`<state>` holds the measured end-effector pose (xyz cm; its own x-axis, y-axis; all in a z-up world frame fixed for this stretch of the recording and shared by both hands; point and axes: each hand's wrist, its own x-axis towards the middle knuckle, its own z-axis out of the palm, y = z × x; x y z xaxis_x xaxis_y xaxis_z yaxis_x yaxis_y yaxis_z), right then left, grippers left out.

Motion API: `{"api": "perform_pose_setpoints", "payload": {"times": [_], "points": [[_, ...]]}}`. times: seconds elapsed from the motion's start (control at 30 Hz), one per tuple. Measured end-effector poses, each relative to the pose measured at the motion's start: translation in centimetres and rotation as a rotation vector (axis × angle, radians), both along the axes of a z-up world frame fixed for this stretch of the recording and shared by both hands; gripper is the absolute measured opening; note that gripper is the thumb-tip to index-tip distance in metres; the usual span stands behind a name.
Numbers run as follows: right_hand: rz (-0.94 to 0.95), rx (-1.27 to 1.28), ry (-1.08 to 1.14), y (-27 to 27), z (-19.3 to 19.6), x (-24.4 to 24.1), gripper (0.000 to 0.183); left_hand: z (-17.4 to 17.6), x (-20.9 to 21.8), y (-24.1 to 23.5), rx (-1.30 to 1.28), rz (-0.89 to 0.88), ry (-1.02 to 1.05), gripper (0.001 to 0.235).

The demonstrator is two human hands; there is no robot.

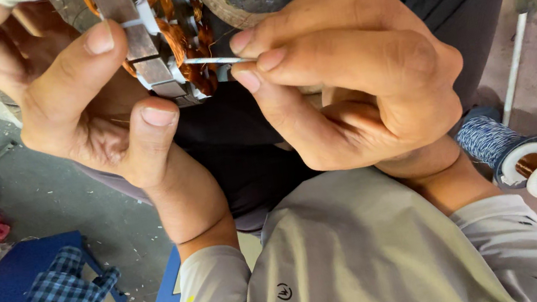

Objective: The person prepares insulating sleeves and wires for a fan stator by cutting small plastic tubes and threading copper wires through the stator components.

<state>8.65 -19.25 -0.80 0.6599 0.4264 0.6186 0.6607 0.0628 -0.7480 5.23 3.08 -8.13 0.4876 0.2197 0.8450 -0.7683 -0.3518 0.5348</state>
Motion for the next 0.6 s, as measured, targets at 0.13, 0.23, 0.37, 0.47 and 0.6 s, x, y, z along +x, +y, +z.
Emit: {"api": "perform_pose_setpoints", "payload": {"times": [0.13,0.23,0.37,0.47,0.6], "points": [[0.015,0.008,-0.073,0.50,-0.37,0.58,0.037,-0.02,-0.02,0.18,-0.007,-0.009,0.018,0.046],[0.012,-0.020,-0.097,0.43,-0.28,0.63,0.038,0.30,-0.79,-0.58,-0.054,0.036,0.085,0.045],[0.004,-0.035,-0.151,0.50,-0.34,0.81,0.037,0.37,-0.39,-0.28,-0.023,0.036,0.056,0.045],[0.009,-0.023,-0.161,0.75,-0.44,0.84,0.035,0.12,-0.49,-0.27,-0.022,0.039,0.049,0.045],[0.019,-0.020,-0.115,0.79,-0.56,0.82,0.035,-0.43,0.00,0.01,-0.004,0.021,0.001,0.047]]}}
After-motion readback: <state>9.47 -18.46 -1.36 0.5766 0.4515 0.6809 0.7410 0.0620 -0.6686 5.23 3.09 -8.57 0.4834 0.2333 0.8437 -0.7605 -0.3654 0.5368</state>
